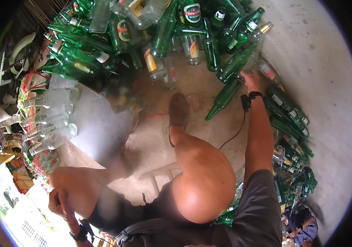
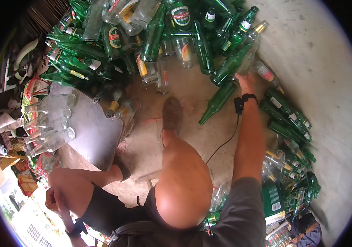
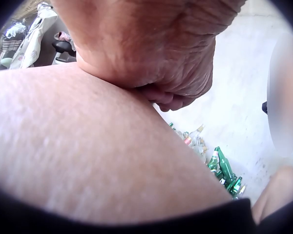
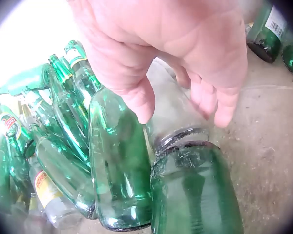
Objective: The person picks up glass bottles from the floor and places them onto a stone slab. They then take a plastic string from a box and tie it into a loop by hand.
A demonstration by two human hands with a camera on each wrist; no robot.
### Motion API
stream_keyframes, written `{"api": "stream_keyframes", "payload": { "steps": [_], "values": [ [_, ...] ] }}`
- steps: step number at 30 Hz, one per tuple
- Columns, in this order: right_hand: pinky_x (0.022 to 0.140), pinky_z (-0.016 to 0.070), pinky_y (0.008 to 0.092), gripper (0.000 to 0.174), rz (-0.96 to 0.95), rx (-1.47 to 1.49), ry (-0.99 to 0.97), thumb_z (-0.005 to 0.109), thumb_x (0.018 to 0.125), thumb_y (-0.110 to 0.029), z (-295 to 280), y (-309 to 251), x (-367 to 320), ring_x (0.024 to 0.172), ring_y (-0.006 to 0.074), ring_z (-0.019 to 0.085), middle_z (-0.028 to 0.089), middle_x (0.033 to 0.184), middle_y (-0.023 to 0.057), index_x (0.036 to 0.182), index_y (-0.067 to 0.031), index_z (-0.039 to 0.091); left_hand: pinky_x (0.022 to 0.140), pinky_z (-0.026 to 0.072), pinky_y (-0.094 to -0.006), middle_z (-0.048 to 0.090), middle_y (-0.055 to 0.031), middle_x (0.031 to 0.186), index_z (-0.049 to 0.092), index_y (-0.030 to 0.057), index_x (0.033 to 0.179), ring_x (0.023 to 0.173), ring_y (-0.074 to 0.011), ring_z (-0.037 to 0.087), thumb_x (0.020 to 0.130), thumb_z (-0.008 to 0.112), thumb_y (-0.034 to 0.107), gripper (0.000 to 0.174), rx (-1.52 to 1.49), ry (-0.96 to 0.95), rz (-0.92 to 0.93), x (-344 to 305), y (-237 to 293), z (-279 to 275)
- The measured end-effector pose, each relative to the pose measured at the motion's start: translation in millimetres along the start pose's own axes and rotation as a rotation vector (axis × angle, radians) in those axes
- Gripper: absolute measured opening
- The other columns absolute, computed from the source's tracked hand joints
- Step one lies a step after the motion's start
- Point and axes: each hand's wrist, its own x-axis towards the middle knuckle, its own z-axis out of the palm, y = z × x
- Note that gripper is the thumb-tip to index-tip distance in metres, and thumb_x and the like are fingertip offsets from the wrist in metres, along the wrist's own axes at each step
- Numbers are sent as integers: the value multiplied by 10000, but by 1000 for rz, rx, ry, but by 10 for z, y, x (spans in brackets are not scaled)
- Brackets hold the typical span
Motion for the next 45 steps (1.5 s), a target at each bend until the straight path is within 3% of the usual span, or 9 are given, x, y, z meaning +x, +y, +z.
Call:
{"api": "stream_keyframes", "payload": {
  "steps": [6,8,11,17,23,25,32,38,45],
  "values": [
    [857,517,444,814,-109,211,-226,864,753,-236,-24,-66,11,1114,272,617,606,1306,137,1427,-11,468,590,387,-224,599,-3,738,649,-3,909,651,-55,483,976,631,112,134,-1,-27,-36,34,7,-1],
    [956,462,510,755,94,151,-210,867,743,-254,-118,-372,-283,1192,279,577,624,1284,110,1383,-39,527,602,375,-216,602,4,741,646,12,892,665,-45,483,992,626,163,182,16,-16,-22,49,56,23],
    [1007,413,545,656,80,220,-201,869,738,-281,-120,-398,-344,1213,282,567,656,1232,90,1297,-63,604,586,371,-216,591,17,716,650,16,888,647,-39,479,974,656,179,184,88,-3,48,58,65,37],
    [896,486,444,512,89,44,-204,874,723,-287,-138,-52,-63,1069,230,601,641,1140,81,1124,-50,662,552,353,-202,574,39,678,658,29,867,598,-22,451,940,693,205,193,53,-34,-15,55,90,33],
    [808,507,393,480,190,173,-156,865,735,-286,-413,-23,-187,1021,206,603,635,1113,76,1105,-47,672,556,348,-192,572,44,683,661,40,860,596,-17,437,933,699,195,176,62,-29,-14,70,46,67],
    [818,513,394,445,189,249,-184,836,771,-279,-500,-29,-272,1032,209,607,636,1116,76,1114,-49,670,535,335,-201,558,23,666,670,8,884,582,-30,436,920,667,83,83,64,-28,81,103,90,92],
    [939,520,452,294,210,592,-437,671,929,-276,-782,291,-588,1038,250,645,649,1108,73,1133,-64,653,535,328,-202,549,25,665,665,8,881,579,-31,426,926,668,92,95,27,-47,3,78,108,73],
    [928,523,464,263,278,926,-500,687,928,-254,-820,733,-1141,996,270,666,671,1061,83,1106,-65,641,540,300,-195,531,60,668,643,43,879,586,-8,398,962,664,179,161,-15,-61,3,48,-4,58],
    [893,516,454,235,271,974,-463,673,936,-249,-814,750,-1723,979,238,646,657,1018,62,1089,-74,640,537,300,-198,530,62,664,647,33,890,591,0,403,946,683,181,162,-59,-12,118,-12,-291,73]
  ]
}}
